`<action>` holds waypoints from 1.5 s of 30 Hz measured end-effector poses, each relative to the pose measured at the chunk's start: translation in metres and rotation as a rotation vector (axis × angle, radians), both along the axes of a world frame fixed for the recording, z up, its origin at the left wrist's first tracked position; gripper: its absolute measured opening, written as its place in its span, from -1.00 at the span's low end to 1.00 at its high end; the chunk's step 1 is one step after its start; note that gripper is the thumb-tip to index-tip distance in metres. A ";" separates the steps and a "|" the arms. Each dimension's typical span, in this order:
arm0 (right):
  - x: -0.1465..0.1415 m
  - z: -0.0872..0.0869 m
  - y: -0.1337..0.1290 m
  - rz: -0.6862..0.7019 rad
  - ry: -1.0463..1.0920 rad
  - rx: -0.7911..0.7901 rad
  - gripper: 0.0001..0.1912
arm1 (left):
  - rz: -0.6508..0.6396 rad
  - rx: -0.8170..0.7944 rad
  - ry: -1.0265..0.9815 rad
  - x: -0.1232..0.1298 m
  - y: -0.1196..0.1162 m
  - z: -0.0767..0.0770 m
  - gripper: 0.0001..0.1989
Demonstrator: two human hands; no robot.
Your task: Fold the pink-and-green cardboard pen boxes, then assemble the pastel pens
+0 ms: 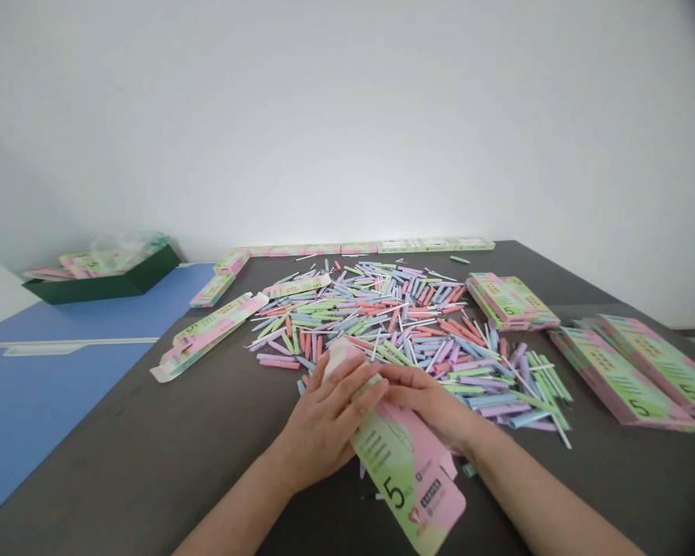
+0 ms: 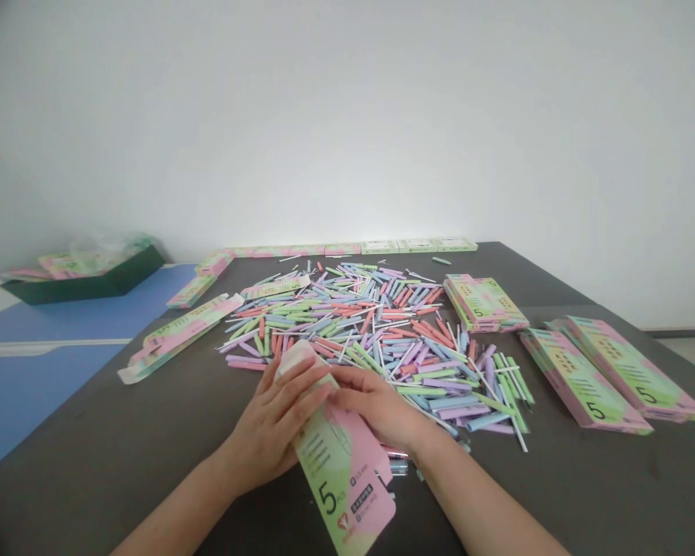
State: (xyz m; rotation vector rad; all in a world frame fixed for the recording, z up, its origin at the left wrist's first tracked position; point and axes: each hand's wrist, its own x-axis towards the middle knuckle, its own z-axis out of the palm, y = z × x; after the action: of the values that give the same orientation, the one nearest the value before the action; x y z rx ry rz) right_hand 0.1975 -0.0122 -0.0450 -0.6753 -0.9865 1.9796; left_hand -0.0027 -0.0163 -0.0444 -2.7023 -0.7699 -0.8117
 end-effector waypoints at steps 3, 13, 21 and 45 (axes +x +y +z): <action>-0.001 -0.009 -0.002 0.030 -0.053 0.053 -0.69 | -0.052 -0.069 0.076 0.002 0.000 0.002 -0.47; -0.004 0.003 -0.008 0.052 0.035 0.164 -0.46 | 0.122 0.020 -0.084 -0.005 0.005 0.000 -0.51; 0.006 -0.012 -0.014 -0.190 -0.323 0.766 -0.38 | 0.328 0.240 -0.253 -0.019 0.020 -0.004 -0.52; 0.014 -0.002 -0.005 -0.294 -0.539 1.227 -0.54 | -0.068 -0.268 -0.057 -0.020 0.011 0.010 -0.21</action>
State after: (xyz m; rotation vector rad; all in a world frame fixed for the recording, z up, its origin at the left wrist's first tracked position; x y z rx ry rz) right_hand 0.2119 -0.0175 -0.0467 -0.5547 -1.9831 0.6459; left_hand -0.0222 -0.0050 -0.0343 -2.9671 -0.8588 -0.8593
